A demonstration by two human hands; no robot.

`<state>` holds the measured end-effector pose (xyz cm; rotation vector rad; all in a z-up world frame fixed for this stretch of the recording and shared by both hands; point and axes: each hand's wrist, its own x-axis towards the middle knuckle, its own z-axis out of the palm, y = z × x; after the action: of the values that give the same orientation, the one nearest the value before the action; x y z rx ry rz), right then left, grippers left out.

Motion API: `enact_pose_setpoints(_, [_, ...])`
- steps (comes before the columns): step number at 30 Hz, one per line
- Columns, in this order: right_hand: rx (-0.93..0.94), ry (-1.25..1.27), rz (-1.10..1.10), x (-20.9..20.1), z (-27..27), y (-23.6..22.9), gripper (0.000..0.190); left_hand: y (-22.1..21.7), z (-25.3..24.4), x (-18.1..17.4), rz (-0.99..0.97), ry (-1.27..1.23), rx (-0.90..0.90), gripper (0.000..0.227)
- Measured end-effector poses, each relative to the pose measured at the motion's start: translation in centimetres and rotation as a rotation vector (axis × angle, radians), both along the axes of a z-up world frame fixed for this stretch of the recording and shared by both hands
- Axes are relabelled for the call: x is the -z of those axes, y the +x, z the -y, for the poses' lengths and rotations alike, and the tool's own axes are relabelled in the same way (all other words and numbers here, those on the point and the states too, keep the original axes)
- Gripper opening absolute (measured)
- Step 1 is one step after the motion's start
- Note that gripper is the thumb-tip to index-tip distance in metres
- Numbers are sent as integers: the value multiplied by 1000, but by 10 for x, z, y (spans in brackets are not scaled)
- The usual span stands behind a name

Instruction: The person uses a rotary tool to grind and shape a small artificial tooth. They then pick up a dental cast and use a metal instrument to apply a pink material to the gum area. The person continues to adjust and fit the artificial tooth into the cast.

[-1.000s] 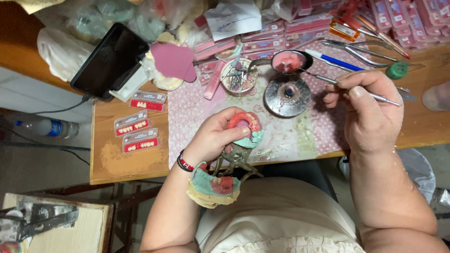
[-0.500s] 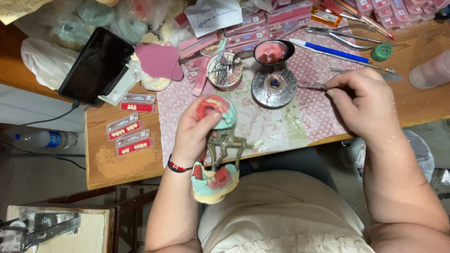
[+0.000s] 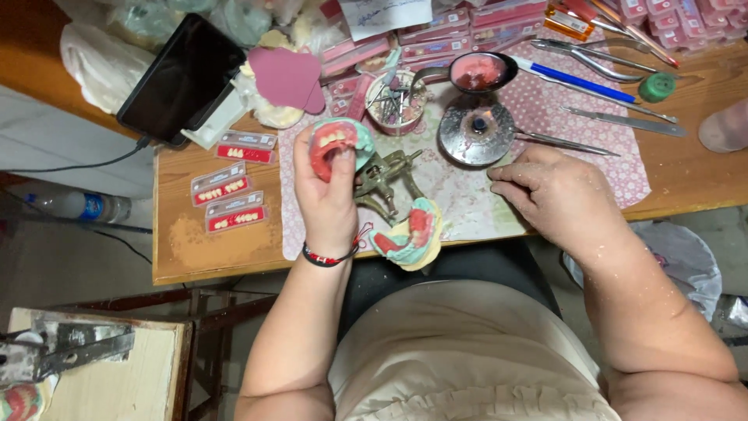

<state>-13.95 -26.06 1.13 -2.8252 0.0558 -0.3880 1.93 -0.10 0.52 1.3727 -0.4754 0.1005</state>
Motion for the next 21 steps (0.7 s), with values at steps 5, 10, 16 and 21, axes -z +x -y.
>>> enact_pose_setpoints(5, [-19, -127, -46, -17, -7, 1, 5, -1, 0, 1, 15, 11, -14, 37])
enact_pose_setpoints(10, [30, 113, -17, -31, -17, 1, 7, -5, -2, 1, -18, -51, -33, 42])
enact_pose_setpoints(16, [-48, 452, 358, -69, -64, 19, 8, -14, -4, -5, 57, 0, -40, 44])
enact_pose_setpoints(21, [-164, 572, 451, -97, -102, 40, 19, -21, -8, -11, 171, 76, -48, 43])
